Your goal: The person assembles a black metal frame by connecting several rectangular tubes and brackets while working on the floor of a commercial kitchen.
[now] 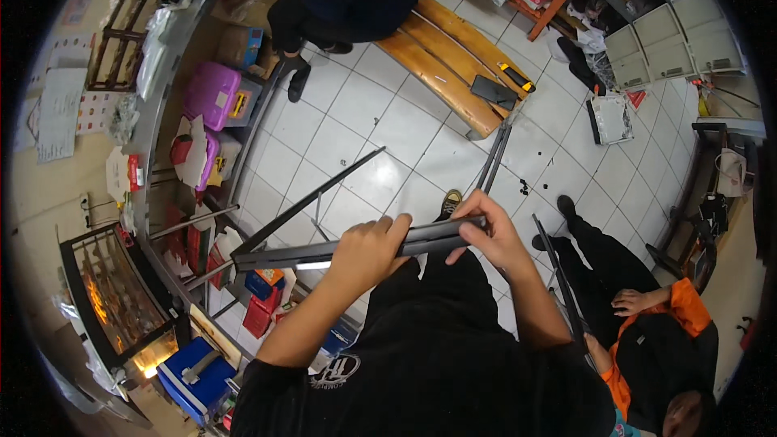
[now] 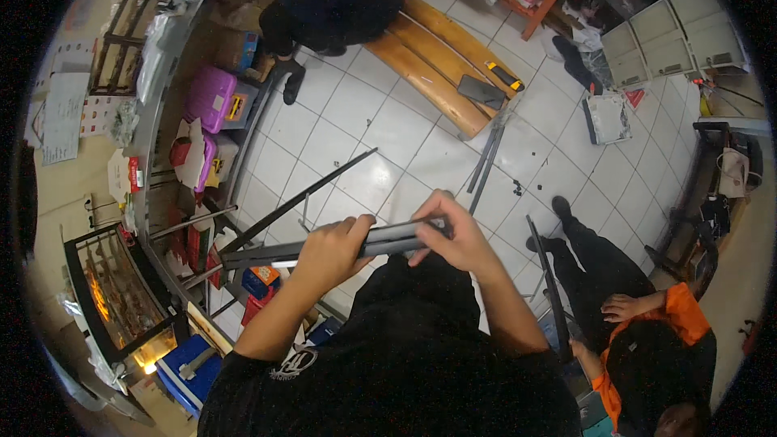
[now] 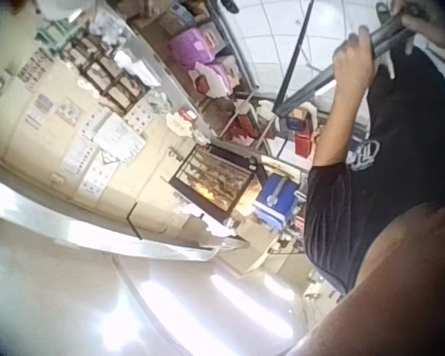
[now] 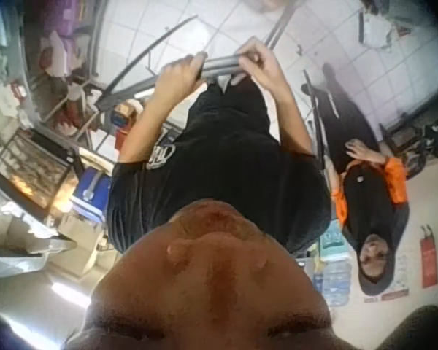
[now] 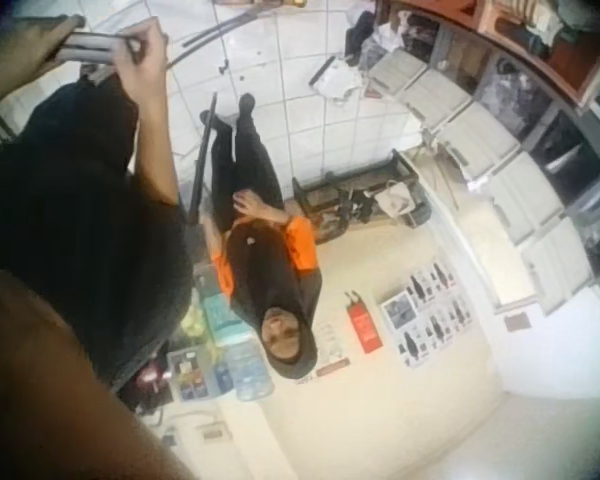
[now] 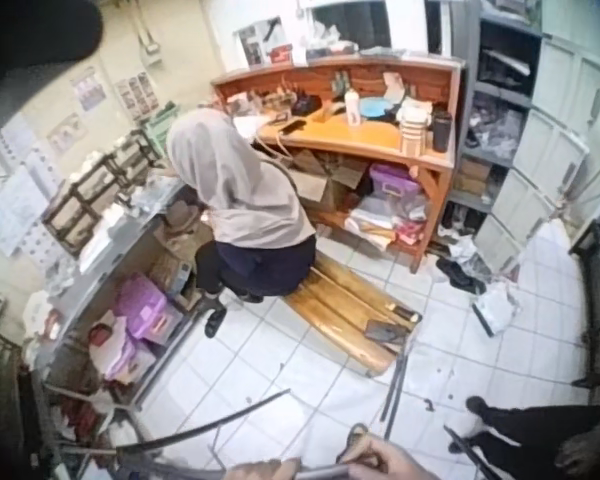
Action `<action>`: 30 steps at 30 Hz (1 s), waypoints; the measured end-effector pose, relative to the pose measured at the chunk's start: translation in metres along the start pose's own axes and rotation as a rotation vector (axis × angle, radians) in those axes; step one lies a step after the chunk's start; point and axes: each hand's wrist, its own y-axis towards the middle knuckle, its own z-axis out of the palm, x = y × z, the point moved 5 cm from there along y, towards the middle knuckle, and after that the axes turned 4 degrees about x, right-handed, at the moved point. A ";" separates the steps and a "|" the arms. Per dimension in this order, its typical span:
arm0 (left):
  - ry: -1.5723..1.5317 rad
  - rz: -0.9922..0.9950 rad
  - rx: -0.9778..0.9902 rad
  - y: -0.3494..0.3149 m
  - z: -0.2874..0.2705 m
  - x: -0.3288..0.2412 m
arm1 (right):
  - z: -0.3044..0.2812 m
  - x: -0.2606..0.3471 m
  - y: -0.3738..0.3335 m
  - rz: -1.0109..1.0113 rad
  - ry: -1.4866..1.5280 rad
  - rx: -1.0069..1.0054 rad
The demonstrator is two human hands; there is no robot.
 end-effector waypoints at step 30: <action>-0.143 -0.138 0.059 0.033 -0.025 -0.006 | -0.409 -0.172 0.206 -0.030 -0.815 -1.134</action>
